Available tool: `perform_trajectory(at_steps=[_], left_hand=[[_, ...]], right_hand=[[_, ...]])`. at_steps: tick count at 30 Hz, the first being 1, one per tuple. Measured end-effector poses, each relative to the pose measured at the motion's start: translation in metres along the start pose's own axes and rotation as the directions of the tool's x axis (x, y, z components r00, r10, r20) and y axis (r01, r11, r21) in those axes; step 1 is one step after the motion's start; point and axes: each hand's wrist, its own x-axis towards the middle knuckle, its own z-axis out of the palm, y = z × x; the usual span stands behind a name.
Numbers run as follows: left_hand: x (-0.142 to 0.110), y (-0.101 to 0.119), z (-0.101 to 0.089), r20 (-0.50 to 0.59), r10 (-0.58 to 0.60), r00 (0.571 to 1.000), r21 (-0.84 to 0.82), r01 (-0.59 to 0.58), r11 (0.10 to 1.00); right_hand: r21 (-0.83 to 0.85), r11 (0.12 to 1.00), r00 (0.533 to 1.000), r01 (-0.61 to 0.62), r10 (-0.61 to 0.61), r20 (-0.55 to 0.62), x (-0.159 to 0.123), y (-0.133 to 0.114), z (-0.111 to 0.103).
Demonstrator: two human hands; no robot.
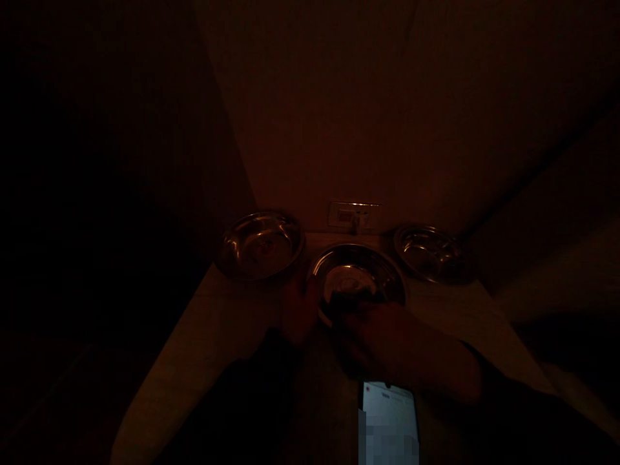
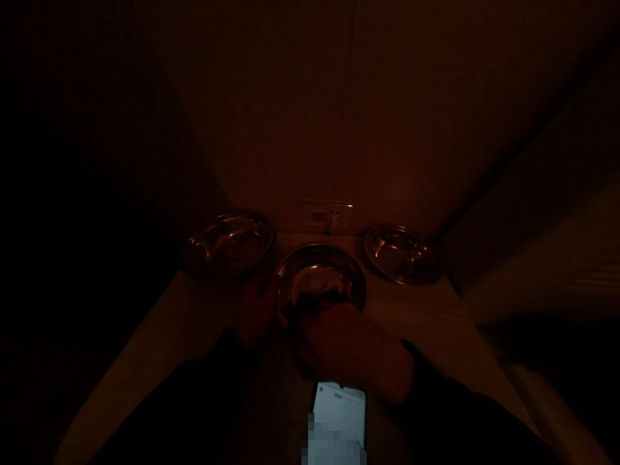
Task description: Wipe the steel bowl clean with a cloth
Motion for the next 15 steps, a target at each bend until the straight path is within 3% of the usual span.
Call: perform_trajectory(at_steps=[5, 11, 15], left_hand=[[-0.005, 0.007, 0.002, -0.013, -0.015, 1.0, 0.067, 0.016, 0.998], [0.005, 0.002, -0.006, 0.074, 0.026, 0.997, -0.016, -0.025, 1.0], [0.005, 0.002, -0.006, 0.065, 0.003, 0.998, -0.028, -0.001, 1.0]], right_hand=[[0.023, 1.0, 0.995, 0.009, -0.007, -0.095, 0.013, -0.008, 0.006], [0.034, 0.999, 1.0, 0.022, -0.022, 0.013, -0.003, 0.003, -0.003], [0.027, 0.999, 0.999, 0.019, -0.02, 0.045, -0.004, 0.004, -0.003]])
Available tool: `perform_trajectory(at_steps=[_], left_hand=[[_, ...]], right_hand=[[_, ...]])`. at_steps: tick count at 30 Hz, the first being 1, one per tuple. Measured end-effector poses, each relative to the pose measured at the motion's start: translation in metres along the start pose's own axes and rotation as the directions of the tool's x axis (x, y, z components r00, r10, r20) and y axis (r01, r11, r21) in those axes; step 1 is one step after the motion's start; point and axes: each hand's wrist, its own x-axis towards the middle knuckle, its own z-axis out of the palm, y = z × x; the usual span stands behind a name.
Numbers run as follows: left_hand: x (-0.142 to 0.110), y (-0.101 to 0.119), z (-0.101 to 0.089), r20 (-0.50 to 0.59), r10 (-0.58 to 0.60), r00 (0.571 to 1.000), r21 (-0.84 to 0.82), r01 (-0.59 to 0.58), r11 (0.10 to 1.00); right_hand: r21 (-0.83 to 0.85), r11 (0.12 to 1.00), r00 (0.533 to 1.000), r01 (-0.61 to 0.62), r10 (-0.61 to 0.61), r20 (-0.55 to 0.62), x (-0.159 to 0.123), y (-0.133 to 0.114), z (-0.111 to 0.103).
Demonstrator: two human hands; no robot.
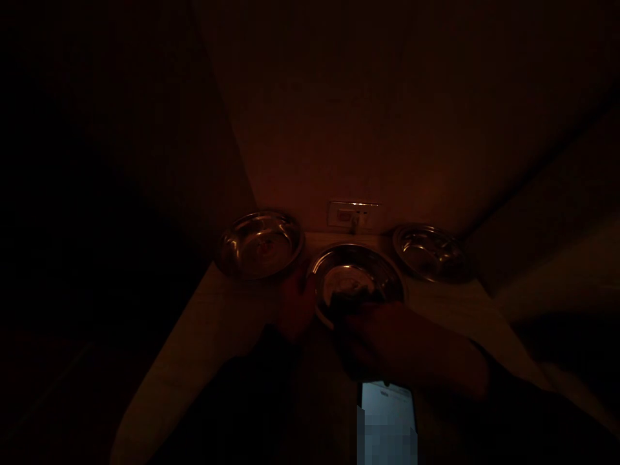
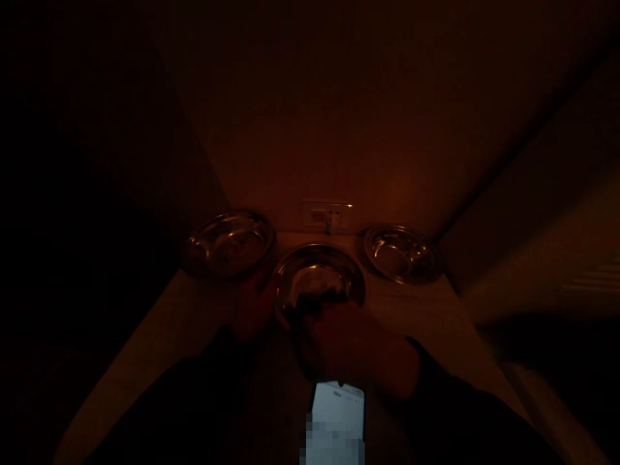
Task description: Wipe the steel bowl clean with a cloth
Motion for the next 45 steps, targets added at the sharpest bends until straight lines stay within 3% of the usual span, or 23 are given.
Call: perform_trajectory(at_steps=[7, 12, 16, 21, 25, 29, 39, 45], left_hand=[[-0.005, 0.008, 0.002, -0.042, -0.016, 0.999, 0.069, 0.019, 0.997], [0.003, 0.003, -0.005, 0.046, -0.034, 0.998, 0.025, 0.033, 0.999], [0.006, 0.002, -0.007, 0.04, -0.033, 0.999, 0.006, 0.032, 0.999], [-0.003, 0.003, -0.002, -0.007, -0.029, 1.0, 0.027, 0.029, 0.999], [-0.013, -0.001, 0.009, 0.064, 0.026, 0.998, 0.048, -0.029, 0.998], [-0.015, -0.003, 0.013, 0.047, 0.035, 0.998, 0.073, -0.038, 0.997], [-0.003, -0.004, 0.001, 0.013, 0.056, 0.998, 0.068, -0.057, 0.996], [-0.01, 0.0, 0.009, -0.016, 0.048, 0.999, 0.104, -0.046, 0.994]], right_hand=[[0.025, 1.0, 0.989, 0.013, -0.009, -0.15, 0.018, -0.009, 0.012], [0.057, 0.998, 0.999, 0.032, -0.031, -0.015, 0.005, 0.0, 0.002], [0.054, 0.998, 0.999, 0.027, -0.029, 0.023, -0.001, 0.002, -0.003], [-0.062, 0.998, 0.999, -0.008, 0.006, -0.033, 0.007, 0.002, 0.002], [-0.157, 0.986, 0.992, -0.055, 0.036, -0.121, 0.016, 0.005, 0.009], [-0.171, 0.984, 0.983, -0.058, 0.026, -0.181, 0.021, 0.004, 0.016], [0.0, 0.999, 0.999, 0.034, -0.034, -0.008, -0.004, 0.01, -0.008], [0.035, 0.999, 0.983, 0.038, -0.031, -0.18, 0.015, -0.003, 0.01]])
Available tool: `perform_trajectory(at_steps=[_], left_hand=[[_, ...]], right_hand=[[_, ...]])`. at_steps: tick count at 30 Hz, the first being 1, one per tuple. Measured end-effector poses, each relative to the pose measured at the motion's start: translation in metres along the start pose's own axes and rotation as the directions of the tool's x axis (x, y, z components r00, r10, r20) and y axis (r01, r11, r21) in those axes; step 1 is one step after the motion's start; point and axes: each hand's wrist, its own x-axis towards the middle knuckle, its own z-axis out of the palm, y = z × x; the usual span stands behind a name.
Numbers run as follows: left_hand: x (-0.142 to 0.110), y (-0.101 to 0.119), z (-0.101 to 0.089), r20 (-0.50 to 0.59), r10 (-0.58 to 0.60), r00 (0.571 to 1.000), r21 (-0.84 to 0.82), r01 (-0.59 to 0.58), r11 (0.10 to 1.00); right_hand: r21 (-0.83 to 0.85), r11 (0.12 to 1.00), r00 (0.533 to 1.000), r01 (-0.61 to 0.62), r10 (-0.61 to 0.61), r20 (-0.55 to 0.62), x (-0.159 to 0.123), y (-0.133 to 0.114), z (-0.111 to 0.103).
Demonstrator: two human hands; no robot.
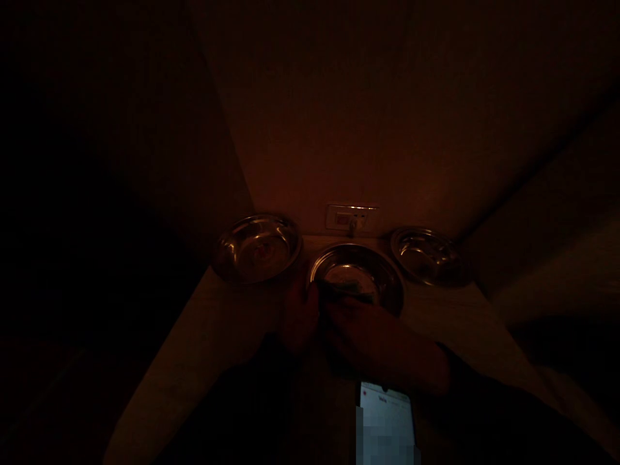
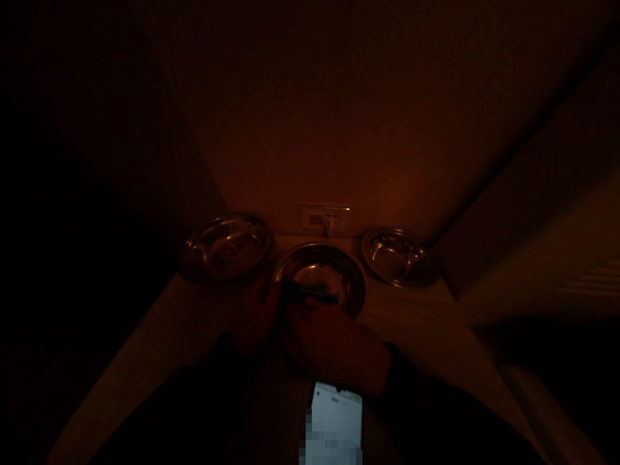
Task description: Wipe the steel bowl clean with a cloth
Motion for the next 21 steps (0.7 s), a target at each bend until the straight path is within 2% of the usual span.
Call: perform_trajectory(at_steps=[3, 7, 10, 13, 18, 21], left_hand=[[0.001, 0.003, -0.001, 0.027, -0.007, 1.0, 0.008, 0.007, 1.0], [0.006, 0.0, -0.008, 0.039, -0.003, 0.999, 0.015, 0.002, 1.0], [0.009, -0.004, -0.01, 0.029, 0.025, 0.999, -0.015, -0.025, 1.0], [0.008, -0.005, -0.009, 0.021, 0.017, 1.0, -0.03, -0.017, 0.999], [0.006, -0.006, -0.005, 0.01, 0.006, 1.0, -0.018, -0.006, 1.0], [0.008, -0.007, -0.007, 0.027, 0.007, 1.0, -0.021, -0.006, 1.0]], right_hand=[[0.01, 1.0, 1.0, -0.007, 0.007, 0.0, 0.003, -0.001, 0.003], [0.005, 1.0, 0.991, -0.019, 0.018, 0.129, -0.007, 0.005, -0.012], [0.0, 1.0, 0.983, -0.025, 0.024, 0.183, -0.016, 0.007, -0.02], [0.009, 1.0, 0.988, -0.002, 0.001, 0.156, -0.015, 0.006, -0.017], [0.019, 0.999, 0.999, 0.03, -0.031, 0.045, 0.002, 0.0, 0.0], [0.029, 0.999, 0.998, 0.029, -0.031, 0.062, 0.002, 0.0, -0.002]])
